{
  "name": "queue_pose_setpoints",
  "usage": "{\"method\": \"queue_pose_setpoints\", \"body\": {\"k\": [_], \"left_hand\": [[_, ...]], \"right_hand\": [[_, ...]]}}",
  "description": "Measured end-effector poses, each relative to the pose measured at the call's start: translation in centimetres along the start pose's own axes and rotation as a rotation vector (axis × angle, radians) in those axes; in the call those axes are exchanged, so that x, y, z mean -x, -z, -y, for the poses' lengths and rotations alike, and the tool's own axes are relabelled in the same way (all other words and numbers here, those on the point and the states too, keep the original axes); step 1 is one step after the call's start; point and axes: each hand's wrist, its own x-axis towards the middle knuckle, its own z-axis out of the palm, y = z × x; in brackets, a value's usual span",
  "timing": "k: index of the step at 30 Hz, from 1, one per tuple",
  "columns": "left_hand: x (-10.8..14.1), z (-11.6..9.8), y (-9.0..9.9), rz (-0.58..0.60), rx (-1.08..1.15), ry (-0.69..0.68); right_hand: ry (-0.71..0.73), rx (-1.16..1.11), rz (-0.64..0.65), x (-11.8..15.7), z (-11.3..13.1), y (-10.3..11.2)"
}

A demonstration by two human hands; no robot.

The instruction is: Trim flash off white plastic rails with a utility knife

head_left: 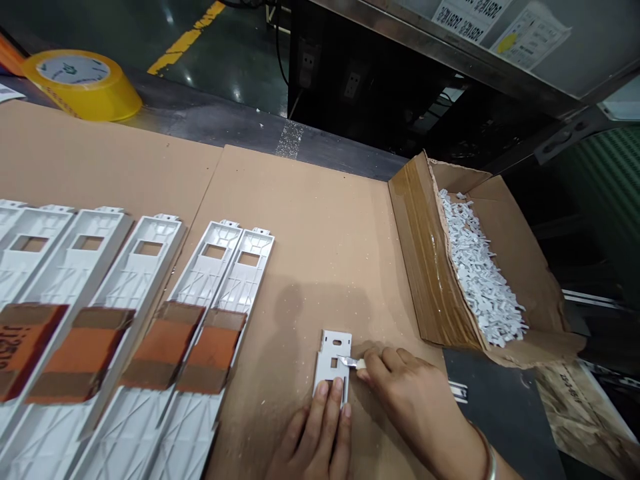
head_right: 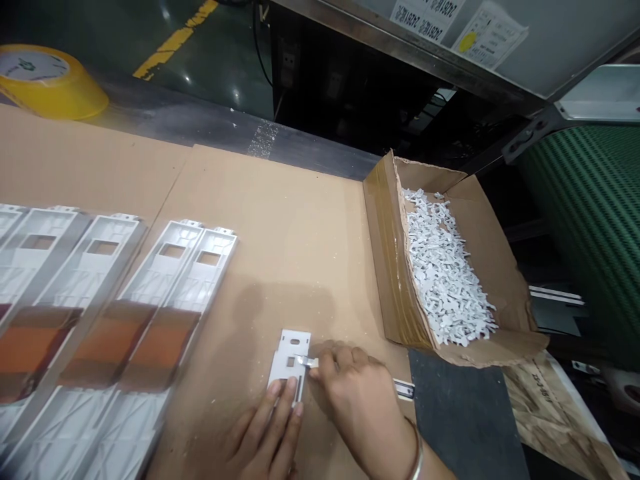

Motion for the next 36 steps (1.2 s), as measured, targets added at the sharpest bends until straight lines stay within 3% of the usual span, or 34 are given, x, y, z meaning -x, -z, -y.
{"method": "queue_pose_setpoints", "body": {"k": [12, 24, 36], "left_hand": [[-0.3, 0.0, 0.4, 0.01, 0.0, 0.003], [-0.3, -0.2, 0.3, 0.013, 0.001, 0.036], [-0.2, 0.0, 0.4, 0.028, 0.0, 0.026]], "right_hand": [[-0.033, -0.114, -0.175, 1.3, 0.3, -0.4], [-0.077, -0.166, -0.125, 1.2, 0.9, -0.8], [-0.079, -0.185, -0.179, 1.1, 1.1, -0.8]]}}
